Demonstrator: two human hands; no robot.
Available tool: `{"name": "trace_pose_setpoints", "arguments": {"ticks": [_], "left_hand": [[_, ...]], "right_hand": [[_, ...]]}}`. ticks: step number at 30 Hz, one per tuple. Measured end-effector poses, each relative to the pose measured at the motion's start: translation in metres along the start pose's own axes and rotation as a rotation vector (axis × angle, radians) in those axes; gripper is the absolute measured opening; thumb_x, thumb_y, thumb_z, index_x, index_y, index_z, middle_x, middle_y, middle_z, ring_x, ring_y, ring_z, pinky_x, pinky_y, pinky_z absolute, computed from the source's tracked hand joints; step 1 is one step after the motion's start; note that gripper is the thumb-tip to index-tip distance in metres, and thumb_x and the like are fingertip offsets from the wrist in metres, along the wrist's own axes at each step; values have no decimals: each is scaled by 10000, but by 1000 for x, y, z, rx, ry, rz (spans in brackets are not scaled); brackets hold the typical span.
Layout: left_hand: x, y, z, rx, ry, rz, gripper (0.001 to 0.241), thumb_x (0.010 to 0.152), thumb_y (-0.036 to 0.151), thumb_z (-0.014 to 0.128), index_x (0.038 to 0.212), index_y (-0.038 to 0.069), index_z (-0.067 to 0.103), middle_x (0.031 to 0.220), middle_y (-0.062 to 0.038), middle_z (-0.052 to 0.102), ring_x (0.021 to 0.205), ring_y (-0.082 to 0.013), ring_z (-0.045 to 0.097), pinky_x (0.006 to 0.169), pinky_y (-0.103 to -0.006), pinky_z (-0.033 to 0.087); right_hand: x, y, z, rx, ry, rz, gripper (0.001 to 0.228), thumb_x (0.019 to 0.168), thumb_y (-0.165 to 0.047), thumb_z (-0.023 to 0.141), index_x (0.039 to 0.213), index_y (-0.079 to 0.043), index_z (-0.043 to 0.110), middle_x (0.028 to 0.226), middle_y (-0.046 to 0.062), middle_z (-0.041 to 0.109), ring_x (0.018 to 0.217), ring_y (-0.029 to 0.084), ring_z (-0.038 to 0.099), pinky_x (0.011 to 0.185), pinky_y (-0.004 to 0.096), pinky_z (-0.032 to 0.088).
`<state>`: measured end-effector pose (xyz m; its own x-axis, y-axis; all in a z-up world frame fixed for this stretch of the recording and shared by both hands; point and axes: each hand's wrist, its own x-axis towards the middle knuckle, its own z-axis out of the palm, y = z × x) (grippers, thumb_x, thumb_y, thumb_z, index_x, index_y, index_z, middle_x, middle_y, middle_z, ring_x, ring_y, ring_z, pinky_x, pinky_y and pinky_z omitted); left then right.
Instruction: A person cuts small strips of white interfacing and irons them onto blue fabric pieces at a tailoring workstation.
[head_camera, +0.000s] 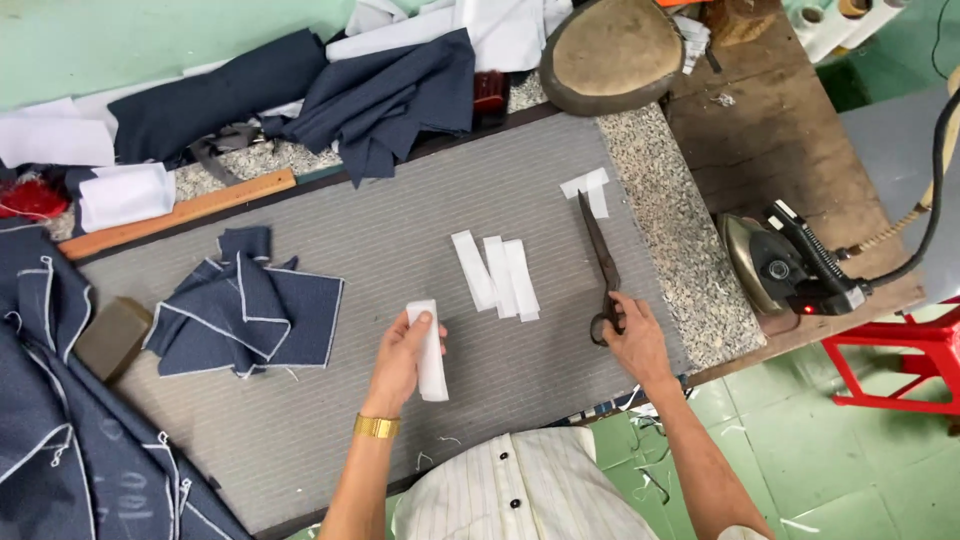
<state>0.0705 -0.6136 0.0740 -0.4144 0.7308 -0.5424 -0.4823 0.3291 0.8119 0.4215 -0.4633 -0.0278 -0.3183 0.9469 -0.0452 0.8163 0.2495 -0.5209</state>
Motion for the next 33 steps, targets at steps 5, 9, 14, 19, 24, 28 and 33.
{"name": "trace_pose_setpoints", "arguments": {"ticks": [5,9,14,19,24,28,33], "left_hand": [[2,-25,0,-20,-20,-18,277,983,315,674,1047,46,665,791,-116,715,664,-204,711,628,-321,606],[5,-34,-3,-19,-40,-27,258,925,240,750,1068,30,702,845,-161,737,706,-243,727,658,-351,622],[-8,0,4,74,-55,27,287,920,228,768,1110,15,736,898,-114,729,801,-178,668,769,-316,578],[-10,3,6,39,-51,33,299,933,235,759,1146,26,736,924,-93,715,832,-177,661,800,-318,578],[-23,27,12,118,-80,8,312,984,343,696,1075,53,765,806,-46,712,709,-130,650,676,-267,581],[2,-10,-8,168,-132,15,260,934,322,764,991,68,780,753,-35,717,654,-103,656,607,-240,582],[-15,4,2,279,-266,14,195,889,241,806,900,47,795,688,-45,718,589,-104,635,547,-238,573]], "right_hand": [[-5,-7,5,12,-2,39,588,821,-109,731,1387,-139,577,1052,119,606,896,284,715,791,387,618],[-4,-43,-25,224,-176,334,699,859,-158,692,1512,-91,452,1119,207,662,1036,320,698,920,446,574],[-8,-57,-34,820,-212,488,575,869,-80,657,1400,25,464,769,80,569,594,194,612,521,318,471],[-44,-39,-7,1168,-185,465,371,945,-171,678,1285,-34,618,445,15,358,312,109,367,334,196,271],[-72,-52,4,1404,-412,202,459,958,-235,600,1330,31,563,573,21,401,310,91,435,258,205,322],[-75,-82,5,1423,-443,123,442,944,-183,623,1314,51,566,587,90,456,319,127,461,285,218,355],[-60,-160,-23,1340,-440,180,482,949,-199,663,1350,6,494,936,181,684,410,142,557,285,194,335]]}}
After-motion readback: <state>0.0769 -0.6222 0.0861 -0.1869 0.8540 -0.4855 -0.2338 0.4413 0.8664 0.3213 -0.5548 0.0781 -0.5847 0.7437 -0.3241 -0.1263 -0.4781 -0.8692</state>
